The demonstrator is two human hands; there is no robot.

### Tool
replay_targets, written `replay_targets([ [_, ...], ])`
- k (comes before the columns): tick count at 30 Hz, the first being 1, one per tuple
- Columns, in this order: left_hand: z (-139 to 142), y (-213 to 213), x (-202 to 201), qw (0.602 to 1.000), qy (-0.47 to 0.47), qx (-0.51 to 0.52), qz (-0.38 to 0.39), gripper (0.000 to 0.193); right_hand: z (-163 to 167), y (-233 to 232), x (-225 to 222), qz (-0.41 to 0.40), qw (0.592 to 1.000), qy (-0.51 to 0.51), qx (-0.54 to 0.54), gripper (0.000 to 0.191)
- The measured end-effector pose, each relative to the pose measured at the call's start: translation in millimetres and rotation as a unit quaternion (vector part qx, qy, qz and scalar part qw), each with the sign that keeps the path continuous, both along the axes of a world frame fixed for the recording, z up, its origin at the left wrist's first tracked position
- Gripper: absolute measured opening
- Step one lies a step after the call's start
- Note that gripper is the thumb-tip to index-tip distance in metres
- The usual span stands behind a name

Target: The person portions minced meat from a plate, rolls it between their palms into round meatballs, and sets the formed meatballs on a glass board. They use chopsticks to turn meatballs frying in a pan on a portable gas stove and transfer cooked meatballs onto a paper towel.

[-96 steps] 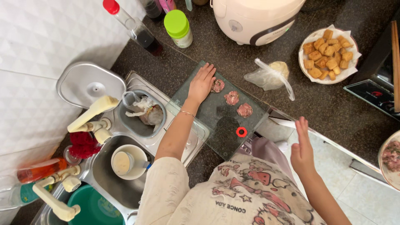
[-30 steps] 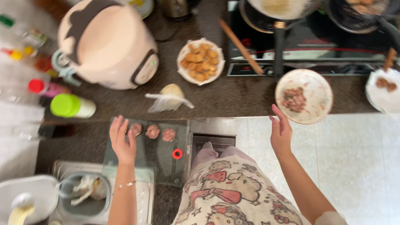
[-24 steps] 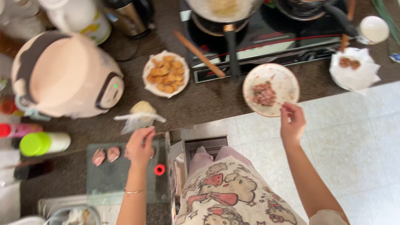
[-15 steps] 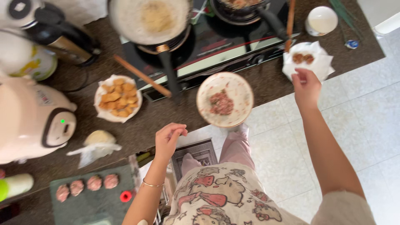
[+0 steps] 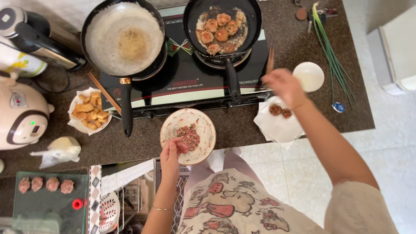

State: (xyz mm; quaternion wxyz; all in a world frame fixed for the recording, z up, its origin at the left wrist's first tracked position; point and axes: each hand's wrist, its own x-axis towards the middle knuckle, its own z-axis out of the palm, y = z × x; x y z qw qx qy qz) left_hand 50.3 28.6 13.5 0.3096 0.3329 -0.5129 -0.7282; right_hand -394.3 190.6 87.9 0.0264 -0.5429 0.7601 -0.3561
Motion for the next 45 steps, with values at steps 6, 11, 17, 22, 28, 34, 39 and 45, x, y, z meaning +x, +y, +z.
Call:
replay_targets([
  [6,-10,-13,15,0.99,-0.006,0.078,0.115,0.031,59,10,-45,-0.118,0.913,-0.096,-0.377,0.012],
  [11,-8,-23,13,0.991,-0.012,0.065,0.12,0.03,59,-23,-25,-0.045,0.949,-0.102,-0.295,0.014],
  [17,-4,-24,18,0.991,-0.026,0.058,0.12,0.029,55,-48,-13,0.044,0.961,-0.109,-0.25,0.02],
  [22,-16,-25,29,0.986,-0.034,0.077,0.143,0.029,56,-59,-5,0.059,0.975,-0.048,-0.21,0.022],
  [28,-20,-30,36,0.986,-0.032,0.076,0.147,0.029,43,-74,-3,0.021,0.978,-0.056,-0.199,0.018],
  [34,-19,-36,42,0.984,-0.043,0.081,0.154,0.029,24,-84,-44,-0.162,0.829,-0.43,-0.32,0.01],
  [39,-20,-39,49,0.983,-0.043,0.093,0.155,0.029,12,-64,-61,-0.207,0.716,-0.584,-0.322,0.016],
  [45,-15,-40,51,0.985,-0.047,0.097,0.136,0.029,13,-41,-53,-0.207,0.679,-0.614,-0.346,0.015],
])
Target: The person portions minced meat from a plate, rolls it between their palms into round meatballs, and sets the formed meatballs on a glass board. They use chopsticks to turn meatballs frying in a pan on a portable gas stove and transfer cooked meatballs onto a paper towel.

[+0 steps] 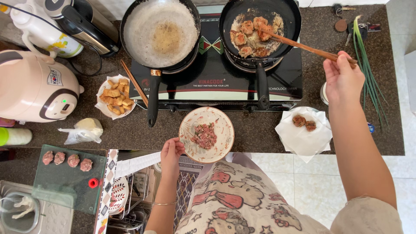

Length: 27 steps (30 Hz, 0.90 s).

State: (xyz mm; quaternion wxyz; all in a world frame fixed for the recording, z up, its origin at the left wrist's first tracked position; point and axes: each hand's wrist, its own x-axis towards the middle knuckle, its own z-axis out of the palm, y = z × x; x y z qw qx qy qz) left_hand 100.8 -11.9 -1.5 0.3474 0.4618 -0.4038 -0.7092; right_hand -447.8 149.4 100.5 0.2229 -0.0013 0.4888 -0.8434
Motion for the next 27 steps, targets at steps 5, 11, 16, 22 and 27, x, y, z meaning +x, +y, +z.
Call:
replay_targets([
  [5,-4,-5,-5,0.999,-0.008,0.001,-0.031,0.03,1,24,14,-0.013,0.999,-0.021,-0.035,0.013],
  [11,-15,-6,-10,0.996,-0.001,0.015,-0.093,0.028,-31,127,43,-0.076,0.985,-0.109,-0.108,0.01],
  [16,-19,-5,-34,0.985,-0.002,0.019,-0.172,0.028,-71,250,120,-0.166,0.968,-0.159,-0.105,0.009],
  [22,-24,-3,-69,0.968,0.005,0.019,-0.25,0.026,-95,325,235,-0.28,0.958,-0.044,0.048,0.018],
  [27,-20,8,-80,0.953,-0.006,0.023,-0.303,0.026,-90,310,280,-0.263,0.916,0.167,0.253,0.012],
])
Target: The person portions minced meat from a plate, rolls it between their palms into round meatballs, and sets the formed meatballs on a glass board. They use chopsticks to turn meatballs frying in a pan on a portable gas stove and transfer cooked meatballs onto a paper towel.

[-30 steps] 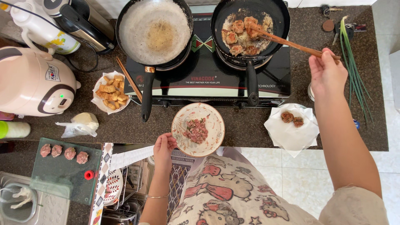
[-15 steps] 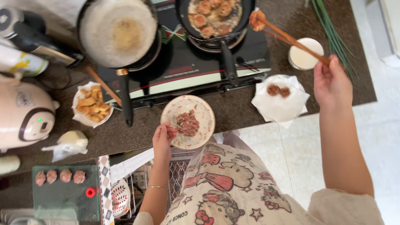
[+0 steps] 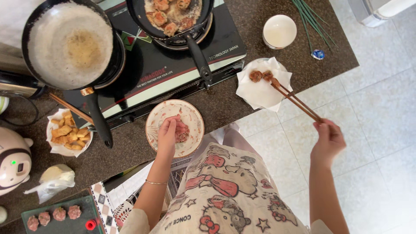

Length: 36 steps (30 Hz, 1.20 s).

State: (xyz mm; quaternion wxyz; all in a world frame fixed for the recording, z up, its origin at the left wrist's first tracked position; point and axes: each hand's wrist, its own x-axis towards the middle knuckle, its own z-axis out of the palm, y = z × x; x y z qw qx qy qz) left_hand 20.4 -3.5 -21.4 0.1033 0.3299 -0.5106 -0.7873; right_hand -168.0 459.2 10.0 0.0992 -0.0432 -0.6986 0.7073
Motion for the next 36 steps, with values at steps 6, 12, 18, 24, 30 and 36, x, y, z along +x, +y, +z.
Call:
replay_targets([
  [6,5,2,1,0.999,-0.016,-0.035,-0.02,0.026,31,-16,27,0.145,0.921,0.13,0.338,0.022],
  [12,2,-4,12,0.999,0.0,-0.027,0.029,0.026,76,2,-2,0.111,0.951,0.168,0.235,0.01],
  [18,3,-9,21,0.996,0.009,-0.02,0.089,0.026,94,-108,-105,0.164,0.961,0.218,0.041,0.013],
  [24,9,-14,58,0.985,-0.018,-0.057,0.164,0.025,116,-265,-161,0.356,0.887,0.284,0.073,0.018],
  [30,1,-11,87,0.969,-0.02,-0.027,0.244,0.025,132,-327,-187,0.398,0.837,0.336,0.164,0.021],
  [36,-1,-7,90,0.964,-0.02,-0.022,0.265,0.024,122,-337,-201,0.346,0.833,0.367,0.228,0.018],
])
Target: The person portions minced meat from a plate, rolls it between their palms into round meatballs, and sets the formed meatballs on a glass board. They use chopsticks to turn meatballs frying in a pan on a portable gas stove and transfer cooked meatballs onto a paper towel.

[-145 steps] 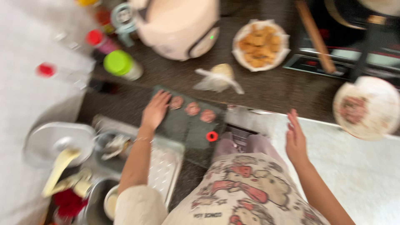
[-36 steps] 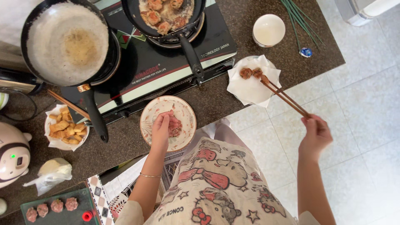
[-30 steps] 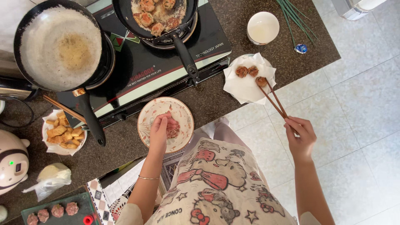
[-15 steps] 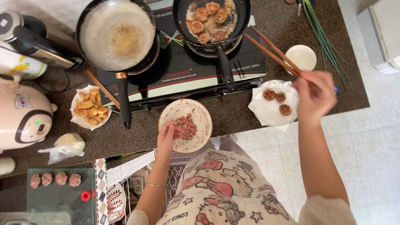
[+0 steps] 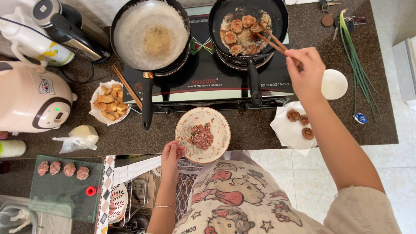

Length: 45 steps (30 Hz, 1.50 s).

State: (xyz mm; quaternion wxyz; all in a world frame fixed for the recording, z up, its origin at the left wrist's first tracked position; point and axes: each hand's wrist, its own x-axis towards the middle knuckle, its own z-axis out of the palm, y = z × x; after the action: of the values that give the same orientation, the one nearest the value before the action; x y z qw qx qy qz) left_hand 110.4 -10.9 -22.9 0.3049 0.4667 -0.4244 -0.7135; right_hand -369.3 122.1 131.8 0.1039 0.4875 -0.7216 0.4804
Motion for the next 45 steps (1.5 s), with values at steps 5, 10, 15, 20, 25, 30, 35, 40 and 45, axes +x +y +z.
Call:
replay_targets([
  [5,5,-5,-4,1.0,-0.012,-0.005,0.004,0.025,-8,-9,-43,-0.053,0.958,-0.247,-0.133,0.01],
  [10,10,-5,-4,1.0,-0.004,-0.002,0.005,0.025,-16,9,-66,-0.057,0.829,-0.512,-0.219,0.015],
  [15,12,-2,-8,1.0,-0.004,0.014,0.007,0.024,-25,12,-58,-0.04,0.778,-0.585,-0.225,0.018],
  [20,11,-3,-11,1.0,-0.009,0.009,-0.004,0.025,-11,22,-53,-0.044,0.867,-0.45,-0.208,0.016],
  [25,10,-3,-11,1.0,-0.011,0.01,-0.002,0.026,6,12,-47,0.038,0.961,-0.243,-0.127,0.015],
  [30,8,-2,-9,1.0,-0.02,0.009,0.013,0.025,11,-15,-36,0.104,0.988,-0.11,-0.03,0.021],
  [35,8,0,-6,1.0,-0.007,0.011,0.023,0.026,17,-31,-36,0.129,0.989,-0.073,-0.001,0.022],
  [40,9,3,-4,0.999,-0.007,0.008,0.034,0.027,22,-37,-41,0.138,0.986,-0.096,0.008,0.021],
  [45,8,5,-7,0.999,-0.01,0.014,0.033,0.027,14,-43,-50,0.131,0.99,-0.059,0.011,0.021],
])
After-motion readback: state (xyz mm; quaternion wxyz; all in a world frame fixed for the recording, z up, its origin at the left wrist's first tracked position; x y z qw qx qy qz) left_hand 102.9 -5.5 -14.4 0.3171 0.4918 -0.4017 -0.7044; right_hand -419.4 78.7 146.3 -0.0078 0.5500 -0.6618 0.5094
